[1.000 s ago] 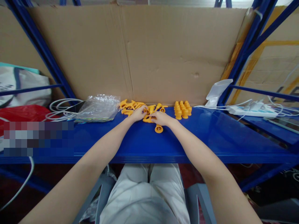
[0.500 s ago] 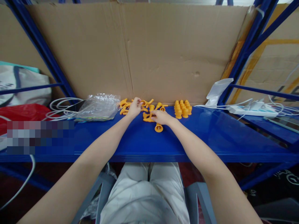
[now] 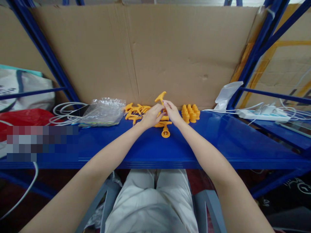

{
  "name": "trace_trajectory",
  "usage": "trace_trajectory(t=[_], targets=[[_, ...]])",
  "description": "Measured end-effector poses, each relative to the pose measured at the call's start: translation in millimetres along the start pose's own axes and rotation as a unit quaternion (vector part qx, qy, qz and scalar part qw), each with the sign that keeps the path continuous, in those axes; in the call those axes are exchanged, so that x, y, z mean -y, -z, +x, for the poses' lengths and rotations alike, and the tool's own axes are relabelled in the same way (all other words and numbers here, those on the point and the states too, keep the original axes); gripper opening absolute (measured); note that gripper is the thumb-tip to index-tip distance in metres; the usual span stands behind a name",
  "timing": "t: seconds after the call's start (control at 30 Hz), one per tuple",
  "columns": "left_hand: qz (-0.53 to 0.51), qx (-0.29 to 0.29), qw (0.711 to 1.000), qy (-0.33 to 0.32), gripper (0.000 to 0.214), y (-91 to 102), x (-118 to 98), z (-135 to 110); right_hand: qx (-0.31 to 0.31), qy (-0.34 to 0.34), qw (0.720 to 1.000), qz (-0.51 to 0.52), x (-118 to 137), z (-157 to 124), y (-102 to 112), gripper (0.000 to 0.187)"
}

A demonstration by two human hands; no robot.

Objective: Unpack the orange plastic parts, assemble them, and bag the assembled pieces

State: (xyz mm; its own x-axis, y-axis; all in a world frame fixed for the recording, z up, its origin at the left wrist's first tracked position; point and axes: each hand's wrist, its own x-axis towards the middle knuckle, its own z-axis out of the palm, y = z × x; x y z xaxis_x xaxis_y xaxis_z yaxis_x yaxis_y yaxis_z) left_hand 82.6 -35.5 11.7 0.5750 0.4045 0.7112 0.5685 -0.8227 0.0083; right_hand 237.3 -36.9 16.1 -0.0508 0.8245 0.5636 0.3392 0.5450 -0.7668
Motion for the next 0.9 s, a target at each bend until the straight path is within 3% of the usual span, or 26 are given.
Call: trace_trajectory(t=[0.13,0.37,0.6,0.73,0.9], targets=[[0.043,0.014,0.999,0.011,0.029,3.1,-2.3,-1.5,0.000,0.008,1.000,-0.020,-2.8,2.7,6.0,0.047],[0.103,-0.032,0.991,0.075,0.035,15.2,5.8,-3.7,0.046,-0.017,0.998,0.026,2.4,1.3,11.6,0.044],[0.122,0.049,0.989,0.072,0.032,15.6,16.3,-5.2,0.098,0.072,0.987,-0.104,9.6,-3.5,13.8,0.031],[0.127,0.110,0.981,0.095,0.029,16.9,10.6,-4.1,0.126,0.122,0.958,-0.227,10.2,-3.6,15.2,0.026],[0.133,0.189,0.962,0.145,0.032,23.3,-1.8,-0.9,0.142,0.182,0.889,-0.395,13.9,-7.9,16.6,0.026]])
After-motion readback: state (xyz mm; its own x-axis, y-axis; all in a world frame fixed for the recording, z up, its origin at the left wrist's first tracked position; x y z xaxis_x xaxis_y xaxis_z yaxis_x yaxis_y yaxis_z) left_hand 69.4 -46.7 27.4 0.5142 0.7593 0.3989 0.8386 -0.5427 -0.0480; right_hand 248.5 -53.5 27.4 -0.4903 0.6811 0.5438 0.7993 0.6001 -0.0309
